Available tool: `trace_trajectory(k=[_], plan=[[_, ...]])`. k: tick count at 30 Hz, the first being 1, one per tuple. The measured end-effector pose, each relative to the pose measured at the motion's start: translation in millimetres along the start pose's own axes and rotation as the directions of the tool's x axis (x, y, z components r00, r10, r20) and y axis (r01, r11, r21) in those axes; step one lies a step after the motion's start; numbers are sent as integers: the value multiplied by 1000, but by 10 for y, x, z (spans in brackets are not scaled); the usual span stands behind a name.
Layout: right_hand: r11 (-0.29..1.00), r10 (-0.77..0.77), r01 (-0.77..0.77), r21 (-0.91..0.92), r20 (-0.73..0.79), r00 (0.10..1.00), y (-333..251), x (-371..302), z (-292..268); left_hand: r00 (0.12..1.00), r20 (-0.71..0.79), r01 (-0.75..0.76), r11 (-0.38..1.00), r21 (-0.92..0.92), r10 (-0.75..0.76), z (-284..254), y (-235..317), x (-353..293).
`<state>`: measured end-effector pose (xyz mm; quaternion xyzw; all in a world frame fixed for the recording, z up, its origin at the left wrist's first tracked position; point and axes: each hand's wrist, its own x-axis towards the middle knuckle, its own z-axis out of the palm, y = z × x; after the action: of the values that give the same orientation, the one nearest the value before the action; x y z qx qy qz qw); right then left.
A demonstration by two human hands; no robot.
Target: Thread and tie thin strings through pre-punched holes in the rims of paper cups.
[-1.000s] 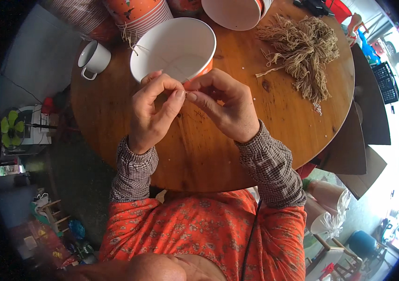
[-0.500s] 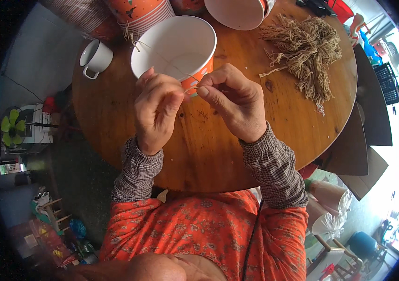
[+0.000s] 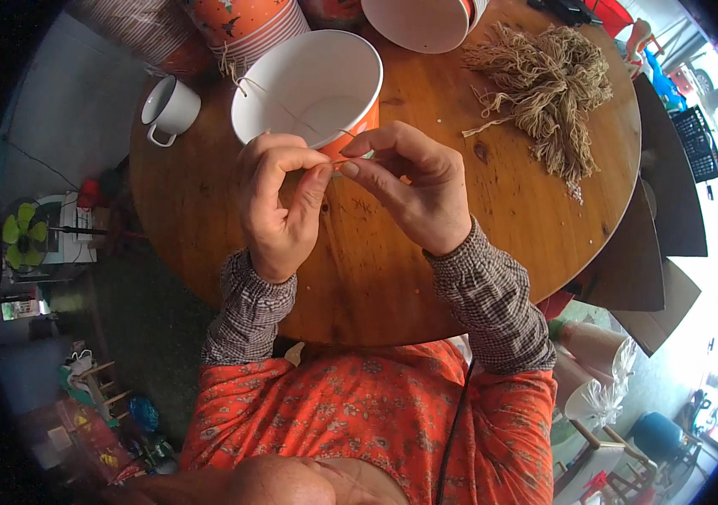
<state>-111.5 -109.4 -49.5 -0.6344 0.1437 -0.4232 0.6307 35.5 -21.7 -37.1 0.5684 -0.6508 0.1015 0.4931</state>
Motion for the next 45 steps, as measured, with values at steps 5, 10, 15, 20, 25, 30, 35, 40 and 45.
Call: trace_trajectory(k=[5, 10, 15, 20, 25, 30, 35, 40, 45], plan=[[970, -50, 43, -241, -24, 998, 60, 8, -51, 1000, -6, -25, 999, 34, 25, 71, -49, -16], [873, -243, 156, -463, -135, 961, 159, 160, -232, 998, 65, 4, 964, 264, -22, 212, 15, 61], [942, -308, 202, -267, -453, 837, 266, 325, -590, 986, 164, -88, 945, 314, 38, 144, 24, 57], [971, -232, 198, -130, -346, 909, 259, 201, -240, 1000, 3, -17, 989, 147, 16, -29, -95, 36], [991, -58, 68, 118, -82, 995, 206, 34, 28, 1000, -14, 12, 990, 138, -10, -91, -76, 61], [983, 28, -14, 184, -71, 997, 214, 22, 39, 1000, 29, -10, 987, 159, 5, -129, -98, 44], [929, 179, -148, 339, -62, 982, 183, 31, -30, 996, 40, -80, 986, 146, 74, -129, -145, 46], [912, 251, -226, 342, -29, 968, 182, 49, -77, 995, 47, -92, 985, 147, 86, -149, -135, 40], [938, 251, -245, 247, 7, 968, 171, 51, -134, 995, 61, -92, 983, 162, 83, -144, -132, 32]])
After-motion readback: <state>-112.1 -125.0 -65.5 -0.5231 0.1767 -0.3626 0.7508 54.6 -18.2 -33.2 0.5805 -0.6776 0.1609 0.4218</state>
